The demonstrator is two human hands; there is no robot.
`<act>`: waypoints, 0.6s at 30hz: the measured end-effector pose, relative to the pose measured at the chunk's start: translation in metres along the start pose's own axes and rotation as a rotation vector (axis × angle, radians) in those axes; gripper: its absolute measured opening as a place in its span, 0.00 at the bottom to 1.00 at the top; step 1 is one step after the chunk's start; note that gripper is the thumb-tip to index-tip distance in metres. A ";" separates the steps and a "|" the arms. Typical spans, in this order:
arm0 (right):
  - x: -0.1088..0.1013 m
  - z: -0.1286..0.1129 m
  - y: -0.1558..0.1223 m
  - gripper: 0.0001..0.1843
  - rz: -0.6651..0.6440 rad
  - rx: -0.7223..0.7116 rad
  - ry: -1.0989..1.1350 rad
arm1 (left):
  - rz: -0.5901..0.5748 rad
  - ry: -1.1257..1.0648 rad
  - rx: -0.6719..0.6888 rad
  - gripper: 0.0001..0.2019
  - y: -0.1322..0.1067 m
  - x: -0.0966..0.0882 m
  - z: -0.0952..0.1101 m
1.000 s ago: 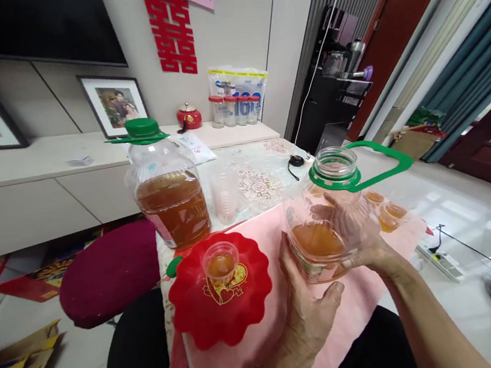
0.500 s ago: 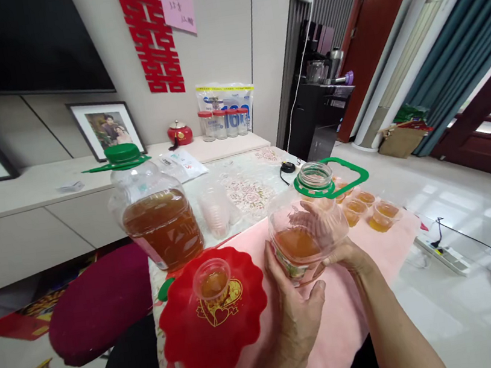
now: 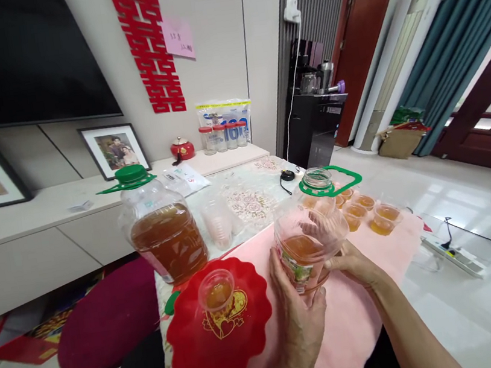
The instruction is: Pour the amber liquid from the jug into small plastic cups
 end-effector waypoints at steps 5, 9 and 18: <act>-0.002 -0.022 -0.023 0.42 0.145 0.043 -0.169 | 0.035 0.016 0.010 0.51 -0.003 -0.004 0.005; -0.014 -0.042 -0.056 0.39 0.435 0.010 -0.272 | 0.063 0.049 0.065 0.50 -0.005 -0.002 0.002; 0.023 -0.105 -0.096 0.21 0.678 -0.185 -0.472 | 0.066 0.143 0.041 0.51 -0.008 0.000 -0.001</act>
Point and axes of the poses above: each hand's wrist, its own y-axis towards the middle knuckle, its own x-axis out of the palm, z = x × y, the point moved 8 cm from there along y, towards the middle knuckle, and after that the axes turned 13 degrees about -x, right-handed, at the moved point
